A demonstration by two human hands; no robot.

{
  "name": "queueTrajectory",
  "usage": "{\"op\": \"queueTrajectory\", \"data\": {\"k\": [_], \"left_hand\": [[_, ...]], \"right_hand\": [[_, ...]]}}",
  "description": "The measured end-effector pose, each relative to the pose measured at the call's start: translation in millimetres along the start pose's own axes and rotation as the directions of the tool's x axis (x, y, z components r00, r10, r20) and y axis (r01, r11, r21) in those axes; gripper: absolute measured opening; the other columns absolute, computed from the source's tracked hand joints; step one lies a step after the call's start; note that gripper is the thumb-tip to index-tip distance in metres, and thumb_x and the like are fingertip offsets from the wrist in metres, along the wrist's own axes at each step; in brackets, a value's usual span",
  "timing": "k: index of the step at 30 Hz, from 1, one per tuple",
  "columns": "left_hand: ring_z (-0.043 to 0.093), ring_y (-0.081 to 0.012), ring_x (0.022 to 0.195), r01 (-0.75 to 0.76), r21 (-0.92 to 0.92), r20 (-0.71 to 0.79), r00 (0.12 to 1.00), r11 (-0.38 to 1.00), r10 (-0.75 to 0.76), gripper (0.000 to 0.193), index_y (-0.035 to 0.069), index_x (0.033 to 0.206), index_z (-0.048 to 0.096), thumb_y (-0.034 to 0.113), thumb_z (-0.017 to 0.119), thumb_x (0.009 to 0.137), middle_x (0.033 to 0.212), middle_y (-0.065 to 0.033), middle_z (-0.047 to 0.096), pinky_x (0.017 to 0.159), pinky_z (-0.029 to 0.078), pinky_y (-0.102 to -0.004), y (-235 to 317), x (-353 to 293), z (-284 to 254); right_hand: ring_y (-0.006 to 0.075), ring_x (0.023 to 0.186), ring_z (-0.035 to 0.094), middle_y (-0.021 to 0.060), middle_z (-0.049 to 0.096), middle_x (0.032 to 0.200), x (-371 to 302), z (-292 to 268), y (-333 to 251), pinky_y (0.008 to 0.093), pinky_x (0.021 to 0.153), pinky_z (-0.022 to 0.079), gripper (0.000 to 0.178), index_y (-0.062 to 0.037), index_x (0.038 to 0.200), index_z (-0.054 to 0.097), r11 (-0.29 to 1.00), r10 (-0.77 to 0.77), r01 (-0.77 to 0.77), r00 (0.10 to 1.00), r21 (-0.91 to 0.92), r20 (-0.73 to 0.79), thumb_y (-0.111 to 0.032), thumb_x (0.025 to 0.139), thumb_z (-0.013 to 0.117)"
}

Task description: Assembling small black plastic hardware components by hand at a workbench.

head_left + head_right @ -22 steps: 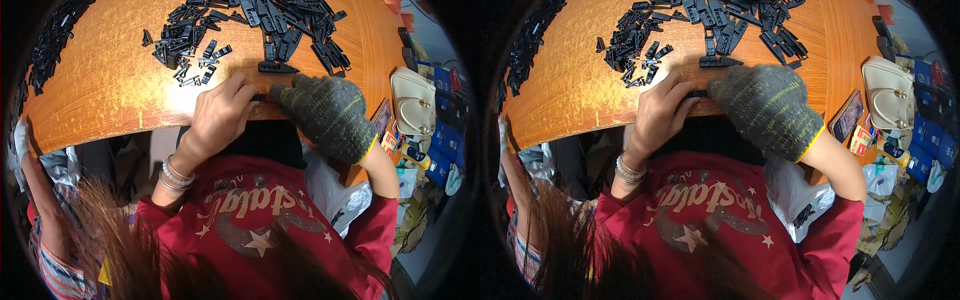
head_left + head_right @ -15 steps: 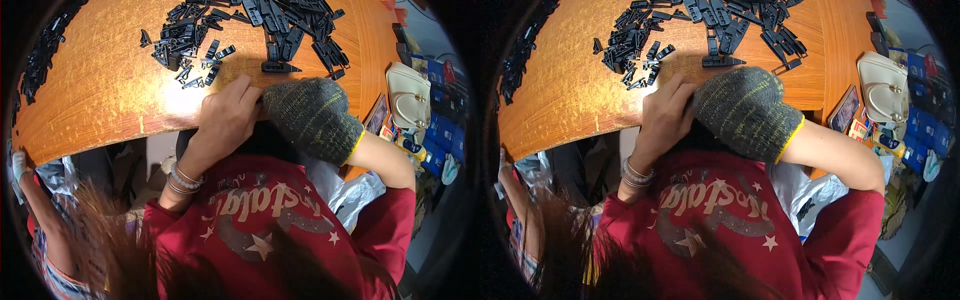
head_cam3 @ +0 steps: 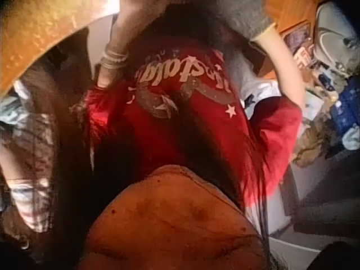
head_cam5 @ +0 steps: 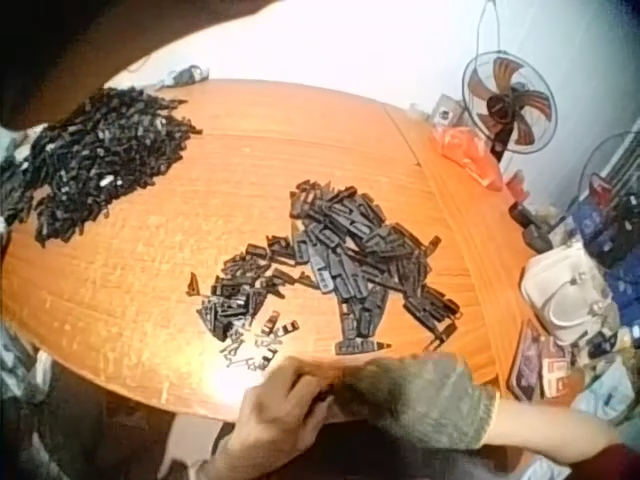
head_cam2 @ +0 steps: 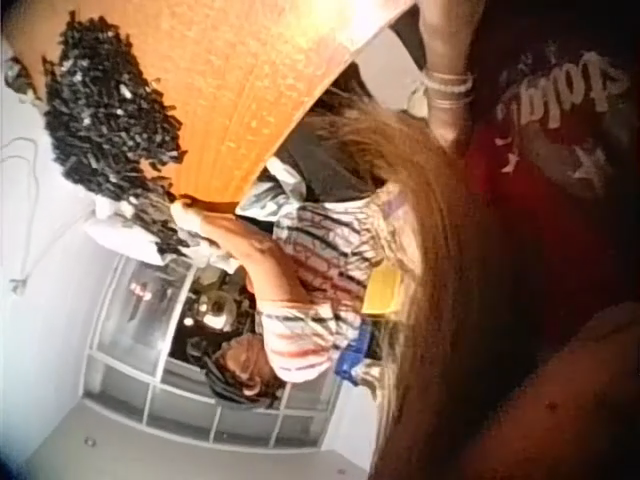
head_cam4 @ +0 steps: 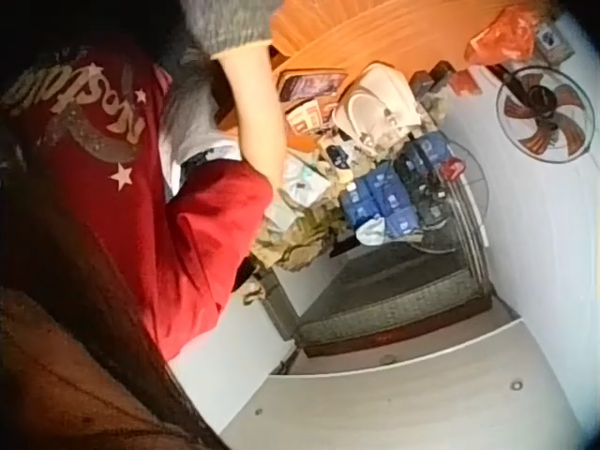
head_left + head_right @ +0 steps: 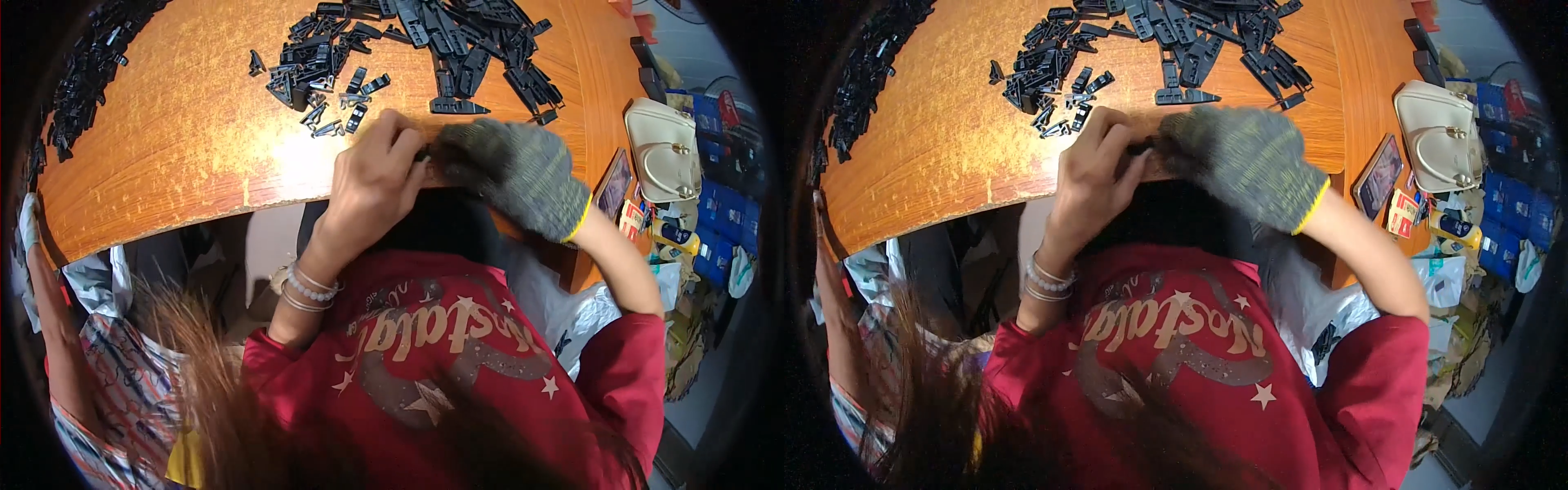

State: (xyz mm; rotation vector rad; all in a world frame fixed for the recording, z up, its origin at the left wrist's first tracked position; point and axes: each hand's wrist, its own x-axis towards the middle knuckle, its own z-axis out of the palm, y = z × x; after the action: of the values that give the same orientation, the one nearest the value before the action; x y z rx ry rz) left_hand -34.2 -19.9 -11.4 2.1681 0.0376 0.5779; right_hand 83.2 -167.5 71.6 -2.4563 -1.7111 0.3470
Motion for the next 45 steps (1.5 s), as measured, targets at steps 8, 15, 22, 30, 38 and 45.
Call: {"op": "queueTrajectory", "data": {"k": [8, 15, 22, 30, 38, 45], "left_hand": [[0.058, -0.0404, 0.063, 0.135, -0.119, 0.127, 0.985, 0.984, -0.119, 0.019, 0.000, 0.091, 0.049, -0.001, 0.064, 0.079, 0.074, -0.0176, 0.057, 0.055, 0.046, -0.0446, 20, -6, -10], [0.067, -0.0229, 0.064, 0.317, -0.564, 0.299, 0.939, 0.763, -0.170, 0.020, -0.003, 0.104, 0.057, 0.001, 0.064, 0.086, 0.083, -0.0122, 0.065, 0.056, 0.053, -0.0324, 29, 6, -10], [0.069, -0.0227, 0.063, 0.655, -0.750, 0.620, 0.744, 0.092, -0.249, 0.019, -0.009, 0.106, 0.058, 0.005, 0.058, 0.093, 0.078, -0.0175, 0.067, 0.054, 0.056, -0.0278, 33, 17, -7], [0.065, -0.0154, 0.054, 0.687, -0.629, 0.608, 0.726, 0.364, -0.320, 0.015, -0.005, 0.098, 0.059, 0.009, 0.062, 0.092, 0.072, -0.0114, 0.067, 0.046, 0.049, -0.0238, 50, 31, 28], [0.062, -0.0247, 0.069, -0.130, 0.366, 0.097, 0.990, 0.921, 0.101, 0.021, 0.005, 0.076, 0.055, 0.020, 0.070, 0.081, 0.076, -0.0091, 0.055, 0.057, 0.050, -0.0332, 50, 81, 112], [0.061, -0.0207, 0.073, -0.216, 0.370, 0.172, 0.972, 0.903, 0.162, 0.004, 0.006, 0.075, 0.057, 0.006, 0.061, 0.074, 0.079, -0.0080, 0.054, 0.054, 0.048, -0.0293, 40, 67, 106]], "right_hand": [[0.0283, 0.077, 0.066, 0.0099, 0.066, 0.094, -44, -6, -9, 0.0375, 0.064, 0.052, 0.033, -0.0153, 0.113, 0.068, 0.932, 0.210, -0.181, 0.976, 0.315, -0.062, -0.024, 0.082, 0.069], [0.0211, 0.082, 0.070, 0.0106, 0.070, 0.095, -62, 3, -2, 0.0309, 0.067, 0.053, 0.038, -0.0065, 0.117, 0.065, 0.715, 0.439, -0.290, 0.894, 0.636, -0.085, -0.008, 0.080, 0.069], [0.0118, 0.078, 0.069, 0.0077, 0.072, 0.095, -64, -3, -6, 0.0235, 0.059, 0.053, 0.036, -0.0022, 0.117, 0.065, 0.191, 0.549, -0.355, 0.812, 0.915, 0.200, 0.000, 0.081, 0.062], [0.0130, 0.073, 0.068, 0.0072, 0.071, 0.095, -89, -4, 15, 0.0247, 0.059, 0.053, 0.026, -0.0019, 0.110, 0.067, 0.905, 0.226, -0.066, 0.912, 0.420, -0.343, -0.003, 0.084, 0.063], [0.0107, 0.055, 0.053, 0.0018, 0.065, 0.078, -334, -60, 27, 0.0288, 0.051, 0.043, 0.026, -0.0022, 0.101, 0.067, 0.240, 0.958, -0.866, 0.285, 0.439, 0.039, -0.025, 0.087, 0.067], [0.0105, 0.066, 0.058, 0.0037, 0.065, 0.081, -271, -76, 5, 0.0296, 0.056, 0.047, 0.022, -0.0032, 0.103, 0.068, 0.193, 0.951, -0.957, 0.237, 0.216, 0.199, -0.017, 0.086, 0.070]]}}
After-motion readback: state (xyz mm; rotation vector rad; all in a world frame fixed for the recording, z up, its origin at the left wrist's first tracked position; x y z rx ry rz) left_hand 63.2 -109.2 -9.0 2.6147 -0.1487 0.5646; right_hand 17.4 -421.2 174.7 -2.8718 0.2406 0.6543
